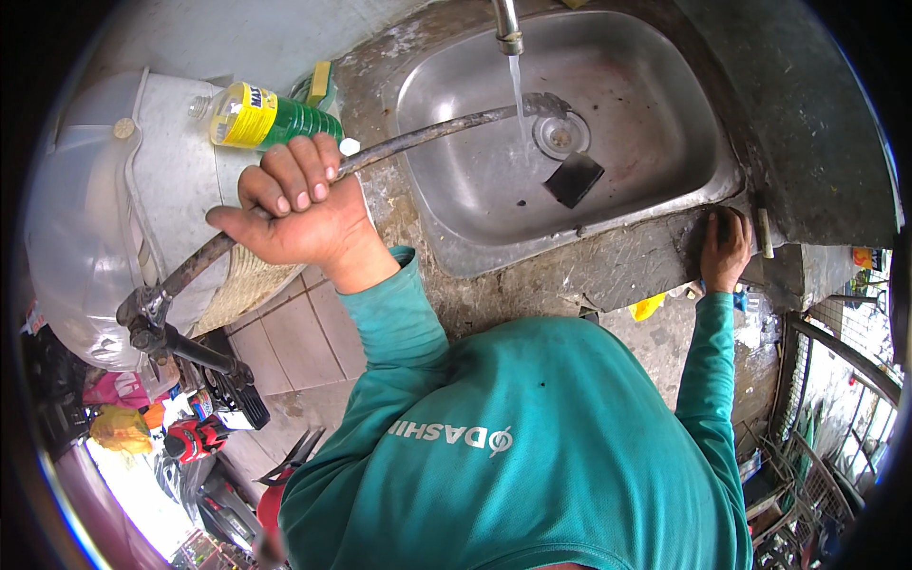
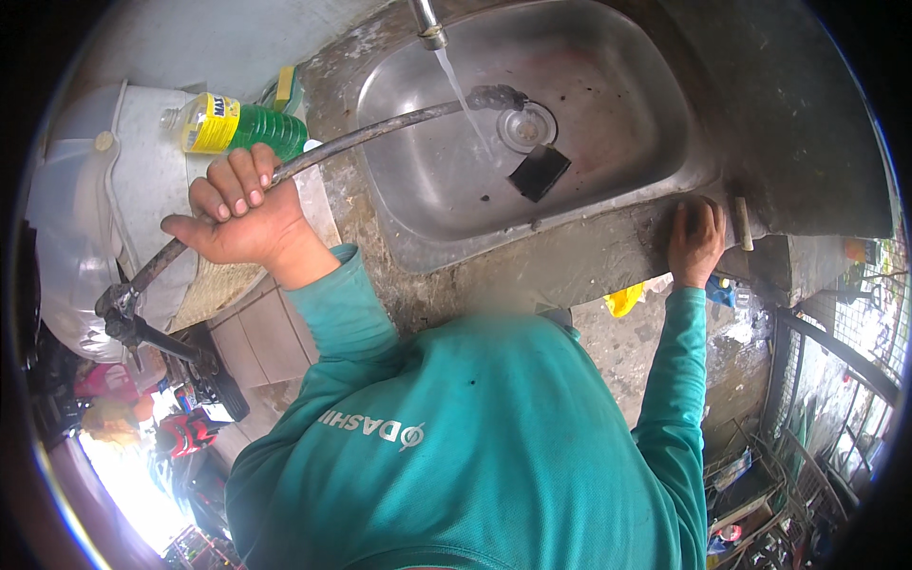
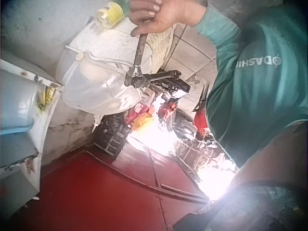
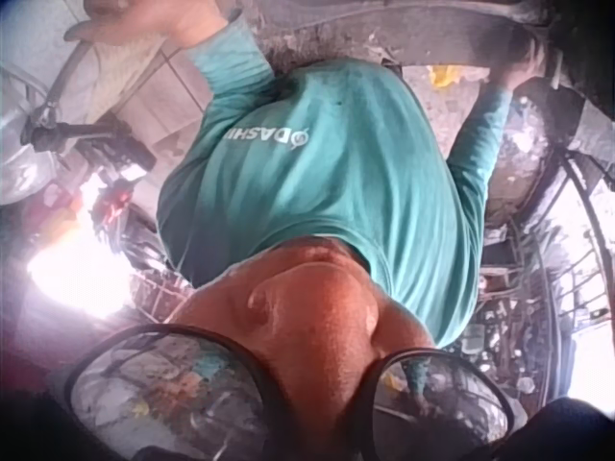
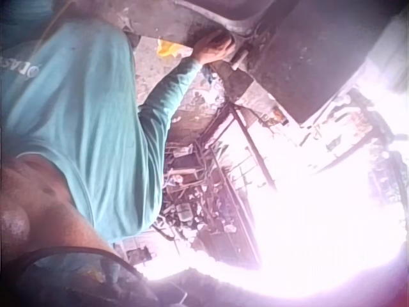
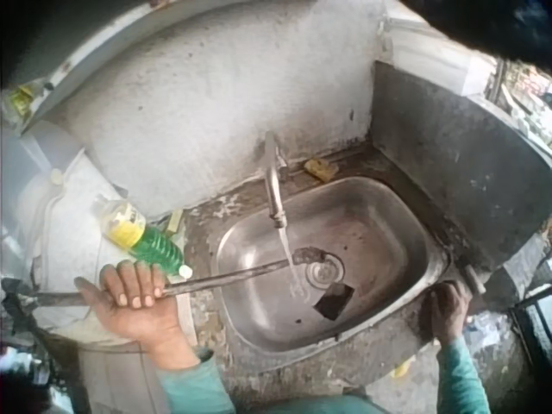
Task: The person welds a metal rod using a handheld welding torch, then moves to a sink to rinse and scrub the welded area with a sponge under running water.
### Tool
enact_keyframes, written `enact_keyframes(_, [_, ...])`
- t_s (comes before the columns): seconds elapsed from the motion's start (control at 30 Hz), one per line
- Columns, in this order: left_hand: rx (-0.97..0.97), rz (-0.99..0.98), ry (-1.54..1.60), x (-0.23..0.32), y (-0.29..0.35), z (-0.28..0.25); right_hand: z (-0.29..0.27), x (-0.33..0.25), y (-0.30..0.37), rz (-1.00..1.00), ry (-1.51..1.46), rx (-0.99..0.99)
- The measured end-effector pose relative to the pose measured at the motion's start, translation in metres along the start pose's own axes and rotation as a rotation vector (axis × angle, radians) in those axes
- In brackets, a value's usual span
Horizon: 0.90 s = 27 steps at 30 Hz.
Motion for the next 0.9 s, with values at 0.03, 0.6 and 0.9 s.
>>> enact_keyframes(0.03, [-0.005,0.001,0.007,0.005,0.001,-0.001,0.0,0.0,0.0,0.002,-0.002,-0.004])
enact_keyframes(0.6, [-0.097,0.003,0.078,0.048,0.012,-0.006,0.002,0.001,0.0,0.011,-0.041,-0.023])
enact_keyframes(0.9, [0.012,-0.027,0.095,0.019,0.009,-0.006,0.004,0.004,0.001,0.031,-0.053,-0.035])
Point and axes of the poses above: each hand's wrist, its own y-axis away from the middle knuckle, its own z-axis out of the palm, x = y × z, the point moved 6 cm from there along -y, towards the middle knuckle, and after that the axes turned 15 degrees about -x, right-handed, at the moved point
